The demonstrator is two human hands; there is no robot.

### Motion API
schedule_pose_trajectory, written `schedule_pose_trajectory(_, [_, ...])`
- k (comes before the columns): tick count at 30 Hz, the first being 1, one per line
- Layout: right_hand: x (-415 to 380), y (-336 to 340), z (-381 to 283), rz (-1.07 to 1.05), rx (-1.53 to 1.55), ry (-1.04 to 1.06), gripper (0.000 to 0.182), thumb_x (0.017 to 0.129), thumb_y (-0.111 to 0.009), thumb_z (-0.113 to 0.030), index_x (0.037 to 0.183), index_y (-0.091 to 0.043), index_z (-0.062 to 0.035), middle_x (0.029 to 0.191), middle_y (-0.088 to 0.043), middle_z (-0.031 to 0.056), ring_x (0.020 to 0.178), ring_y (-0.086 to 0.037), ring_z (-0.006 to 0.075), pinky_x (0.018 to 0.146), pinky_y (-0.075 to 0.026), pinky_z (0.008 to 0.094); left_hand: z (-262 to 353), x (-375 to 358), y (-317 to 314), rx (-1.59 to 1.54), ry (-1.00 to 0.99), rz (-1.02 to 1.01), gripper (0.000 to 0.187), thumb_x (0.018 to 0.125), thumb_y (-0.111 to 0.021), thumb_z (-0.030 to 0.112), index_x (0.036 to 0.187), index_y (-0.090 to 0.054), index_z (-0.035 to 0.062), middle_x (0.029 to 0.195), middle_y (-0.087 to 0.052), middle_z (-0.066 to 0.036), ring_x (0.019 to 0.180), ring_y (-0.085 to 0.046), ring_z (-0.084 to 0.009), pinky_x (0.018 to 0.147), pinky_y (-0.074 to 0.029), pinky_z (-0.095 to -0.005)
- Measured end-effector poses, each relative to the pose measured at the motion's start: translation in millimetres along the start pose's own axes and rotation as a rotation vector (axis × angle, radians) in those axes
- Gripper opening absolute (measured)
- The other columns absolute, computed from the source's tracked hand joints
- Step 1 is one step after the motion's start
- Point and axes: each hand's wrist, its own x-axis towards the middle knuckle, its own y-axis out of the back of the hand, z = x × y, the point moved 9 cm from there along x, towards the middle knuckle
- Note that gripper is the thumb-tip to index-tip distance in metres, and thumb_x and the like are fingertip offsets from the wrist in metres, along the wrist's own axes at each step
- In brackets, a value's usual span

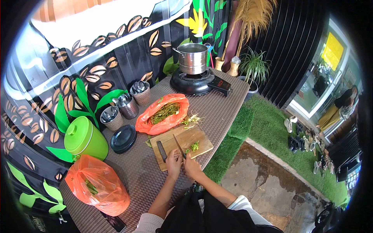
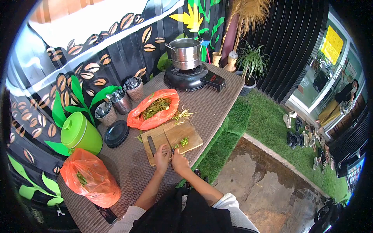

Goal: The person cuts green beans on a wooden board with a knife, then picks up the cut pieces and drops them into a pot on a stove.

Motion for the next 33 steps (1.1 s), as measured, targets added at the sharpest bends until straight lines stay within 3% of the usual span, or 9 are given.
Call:
schedule_pose_trajectory(5, [-11,3,-2,0.021,0.032,0.071,0.035,0.097,-0.041,-0.032,0.111,-0.039,-0.0002,0.091,-0.064,0.0302,0.088,-0.063,0.046,0.077,-0.05,0.0532,-22,2,-1,-0.078,0.076,0.023,0.034,0.081,-0.062,-0.008,0.114,-0.055,-0.0013,0.097,-0.064,-0.016,0.085,-0.068,-0.0229,0.073,-0.055,-0.0304])
schedule_pose_trajectory(7, [-19,2,-5,0.042,0.03,0.061,0.035,0.097,-0.042,-0.03,0.112,-0.039,0.0012,0.087,-0.063,0.0312,0.085,-0.062,0.0475,0.076,-0.049,0.0553,-13,4,0,-0.09,0.105,0.008,0.034,0.081,-0.061,-0.011,0.114,-0.055,-0.0032,0.091,-0.064,-0.013,0.087,-0.066,-0.0174,0.075,-0.055,-0.0272])
schedule_pose_trajectory(13, [-5,3,2,0.096,-0.023,0.042,0.037,0.097,-0.043,-0.03,0.116,-0.038,0.0011,0.081,-0.064,0.0295,0.08,-0.063,0.0466,0.073,-0.05,0.0554,-11,4,-1,-0.048,0.041,0.006,0.032,0.078,-0.063,-0.009,0.109,-0.056,-0.0036,0.097,-0.063,-0.016,0.084,-0.068,-0.0223,0.074,-0.056,-0.0303])
schedule_pose_trajectory(18, [1,16,17,0.108,0.003,0.092,0.039,0.096,-0.044,-0.031,0.12,-0.038,-0.0004,0.08,-0.064,0.0285,0.078,-0.064,0.0455,0.07,-0.051,0.054,-21,9,-3,-0.05,0.051,0.013,0.024,0.078,-0.064,-0.008,0.102,-0.059,-0.0049,0.091,-0.064,-0.014,0.079,-0.067,-0.0203,0.072,-0.055,-0.0292])
schedule_pose_trajectory(23, [-5,28,24,0.13,0.123,0.162,0.034,0.096,-0.044,-0.03,0.113,-0.044,-0.0006,0.075,-0.061,0.03,0.078,-0.06,0.0498,0.069,-0.047,0.0566,2,28,-9,0.061,0.065,-0.081,0.018,0.078,-0.065,-0.006,0.095,-0.062,-0.0036,0.081,-0.064,-0.011,0.075,-0.066,-0.0177,0.067,-0.053,-0.0272])
schedule_pose_trajectory(27, [-6,36,41,0.185,0.209,0.166,0.031,0.096,-0.045,-0.029,0.107,-0.049,-0.0003,0.076,-0.061,0.0314,0.08,-0.058,0.0512,0.069,-0.046,0.0572,-4,28,-26,-0.073,-0.052,-0.128,0.015,0.078,-0.065,-0.006,0.092,-0.064,-0.0017,0.082,-0.066,-0.01,0.072,-0.066,-0.0157,0.065,-0.052,-0.026])
schedule_pose_trajectory(30, [0,36,54,0.247,0.241,0.207,0.032,0.096,-0.047,-0.03,0.102,-0.049,0.0018,0.069,-0.061,0.0272,0.067,-0.063,0.0434,0.059,-0.048,0.051,6,25,-24,-0.006,-0.081,-0.123,0.013,0.078,-0.067,-0.004,0.091,-0.064,-0.0019,0.083,-0.067,-0.009,0.072,-0.065,-0.0132,0.064,-0.051,-0.0249])
schedule_pose_trajectory(32, [6,31,58,0.181,0.462,0.234,0.032,0.097,-0.047,-0.032,0.096,-0.048,0.0003,0.057,-0.057,0.0154,0.048,-0.06,0.0267,0.044,-0.046,0.0385,16,24,-23,0.028,-0.072,-0.111,0.012,0.079,-0.069,-0.002,0.09,-0.065,-0.0023,0.083,-0.067,-0.008,0.071,-0.064,-0.0116,0.063,-0.05,-0.0241])
schedule_pose_trajectory(33, [4,35,56,0.181,0.463,0.234,0.032,0.097,-0.047,-0.032,0.096,-0.048,0.0003,0.057,-0.057,0.0154,0.048,-0.06,0.0267,0.044,-0.046,0.0385,13,24,-25,-0.05,-0.003,-0.118,0.016,0.077,-0.072,0.001,0.091,-0.065,-0.0023,0.083,-0.068,-0.007,0.071,-0.063,-0.0107,0.064,-0.05,-0.0239])
